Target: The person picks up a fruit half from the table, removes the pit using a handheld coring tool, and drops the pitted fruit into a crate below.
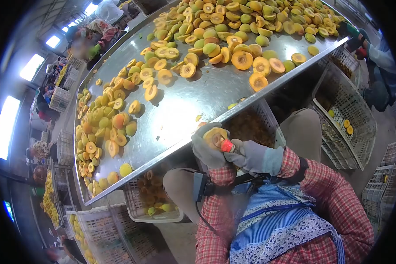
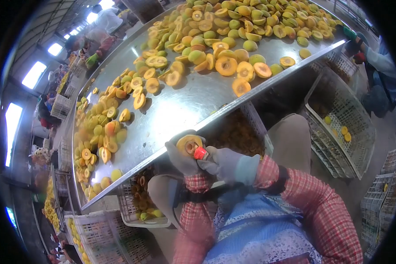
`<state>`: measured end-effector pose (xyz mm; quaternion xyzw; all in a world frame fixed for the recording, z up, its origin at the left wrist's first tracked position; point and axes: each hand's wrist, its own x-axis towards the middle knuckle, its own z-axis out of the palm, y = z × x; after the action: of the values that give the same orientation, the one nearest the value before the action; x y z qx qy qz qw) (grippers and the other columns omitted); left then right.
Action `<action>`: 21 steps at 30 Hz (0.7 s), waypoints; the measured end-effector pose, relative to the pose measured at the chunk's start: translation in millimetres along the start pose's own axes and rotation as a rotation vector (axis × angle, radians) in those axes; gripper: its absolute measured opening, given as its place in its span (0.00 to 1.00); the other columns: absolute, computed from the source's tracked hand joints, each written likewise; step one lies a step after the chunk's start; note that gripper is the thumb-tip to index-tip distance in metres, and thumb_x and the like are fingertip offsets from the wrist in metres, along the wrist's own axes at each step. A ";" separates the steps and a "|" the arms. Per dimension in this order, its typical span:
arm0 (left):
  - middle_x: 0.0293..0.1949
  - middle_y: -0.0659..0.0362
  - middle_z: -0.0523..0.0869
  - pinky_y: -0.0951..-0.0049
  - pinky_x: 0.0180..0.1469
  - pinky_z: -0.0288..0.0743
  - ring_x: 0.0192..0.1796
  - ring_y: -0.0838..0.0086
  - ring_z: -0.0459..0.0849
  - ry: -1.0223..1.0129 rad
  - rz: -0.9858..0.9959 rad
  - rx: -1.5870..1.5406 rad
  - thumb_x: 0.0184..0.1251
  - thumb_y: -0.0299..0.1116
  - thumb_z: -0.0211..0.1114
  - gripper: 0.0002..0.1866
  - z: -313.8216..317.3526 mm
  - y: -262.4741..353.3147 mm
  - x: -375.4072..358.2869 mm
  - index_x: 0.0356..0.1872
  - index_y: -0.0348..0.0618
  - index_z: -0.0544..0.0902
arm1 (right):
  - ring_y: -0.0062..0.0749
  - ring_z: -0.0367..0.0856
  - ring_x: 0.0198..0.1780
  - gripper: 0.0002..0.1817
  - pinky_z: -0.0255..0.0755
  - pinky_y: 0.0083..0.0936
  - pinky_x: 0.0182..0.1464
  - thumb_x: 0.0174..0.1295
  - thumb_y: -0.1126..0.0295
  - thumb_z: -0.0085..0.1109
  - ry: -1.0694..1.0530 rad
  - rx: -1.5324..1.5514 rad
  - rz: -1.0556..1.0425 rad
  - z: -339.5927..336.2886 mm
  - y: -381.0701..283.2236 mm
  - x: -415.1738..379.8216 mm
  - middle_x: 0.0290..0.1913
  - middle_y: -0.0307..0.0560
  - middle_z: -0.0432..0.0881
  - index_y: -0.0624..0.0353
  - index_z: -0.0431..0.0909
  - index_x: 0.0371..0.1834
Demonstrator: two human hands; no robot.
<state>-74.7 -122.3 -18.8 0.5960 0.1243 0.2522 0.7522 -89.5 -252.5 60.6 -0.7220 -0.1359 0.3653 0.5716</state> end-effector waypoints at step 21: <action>0.24 0.49 0.81 0.74 0.28 0.78 0.25 0.67 0.81 -0.422 0.187 0.192 0.71 0.40 0.32 0.27 -5.4 20.7 15.2 0.30 0.29 0.77 | 0.43 0.76 0.34 0.21 0.69 0.31 0.41 0.63 0.55 0.46 -0.113 -0.068 0.180 -5.0 -0.8 1.0 0.31 0.53 0.77 0.61 0.67 0.49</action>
<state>-69.3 -106.4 1.4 0.7130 -0.0678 0.1775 0.6749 -85.3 -255.3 61.4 -0.7285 -0.1147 0.4505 0.5033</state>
